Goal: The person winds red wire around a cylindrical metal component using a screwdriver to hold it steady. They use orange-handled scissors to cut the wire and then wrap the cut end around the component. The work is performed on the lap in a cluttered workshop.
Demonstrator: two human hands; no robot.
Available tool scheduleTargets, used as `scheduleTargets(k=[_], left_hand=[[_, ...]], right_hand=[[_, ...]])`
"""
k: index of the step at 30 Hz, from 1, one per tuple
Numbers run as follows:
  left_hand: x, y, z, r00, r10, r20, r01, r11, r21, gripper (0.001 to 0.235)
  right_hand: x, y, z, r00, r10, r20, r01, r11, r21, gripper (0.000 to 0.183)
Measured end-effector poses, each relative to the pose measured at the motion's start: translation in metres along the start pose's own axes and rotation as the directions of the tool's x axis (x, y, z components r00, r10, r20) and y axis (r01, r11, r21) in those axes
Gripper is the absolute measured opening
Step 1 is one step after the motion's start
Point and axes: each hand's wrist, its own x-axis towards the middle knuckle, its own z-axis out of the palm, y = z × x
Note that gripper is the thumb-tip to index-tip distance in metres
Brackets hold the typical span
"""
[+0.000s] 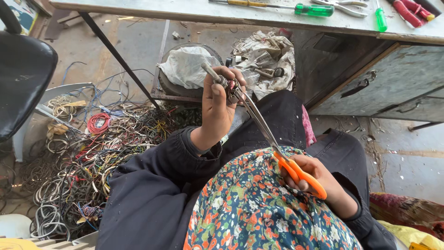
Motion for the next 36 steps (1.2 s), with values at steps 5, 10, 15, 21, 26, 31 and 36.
scheduleTargets(k=[5, 10, 15, 21, 26, 31, 36], left_hand=[[-0.003, 0.002, 0.002, 0.999, 0.028, 0.04, -0.032, 0.994, 0.106, 0.046], [-0.006, 0.009, 0.003, 0.999, 0.04, 0.027, -0.043, 0.99, 0.134, 0.046], [-0.009, 0.014, 0.005, 0.999, 0.05, 0.02, -0.053, 0.984, 0.168, 0.048], [-0.013, 0.018, 0.004, 0.992, 0.124, 0.036, -0.129, 0.939, 0.318, 0.047], [-0.014, 0.02, 0.006, 0.957, 0.287, 0.043, -0.277, 0.857, 0.435, 0.043], [-0.029, 0.037, 0.001, 0.958, 0.277, 0.078, -0.26, 0.717, 0.647, 0.042], [-0.038, 0.043, 0.004, 0.964, 0.262, 0.038, -0.225, 0.733, 0.641, 0.047]], right_hand=[[-0.003, -0.011, 0.005, 0.999, 0.02, 0.025, -0.022, 0.997, 0.068, 0.082], [-0.006, -0.02, 0.011, 0.998, 0.027, 0.056, -0.033, 0.994, 0.107, 0.086], [-0.007, -0.018, 0.008, 0.997, 0.056, 0.053, -0.064, 0.986, 0.153, 0.086], [0.001, -0.019, 0.004, 0.989, 0.068, 0.131, -0.089, 0.984, 0.157, 0.086], [0.001, -0.023, 0.012, 0.975, 0.052, 0.217, -0.112, 0.954, 0.278, 0.08], [0.006, -0.023, 0.023, 0.955, -0.047, 0.293, -0.054, 0.943, 0.328, 0.077], [0.016, -0.023, 0.029, 0.935, -0.056, 0.349, -0.086, 0.921, 0.379, 0.07]])
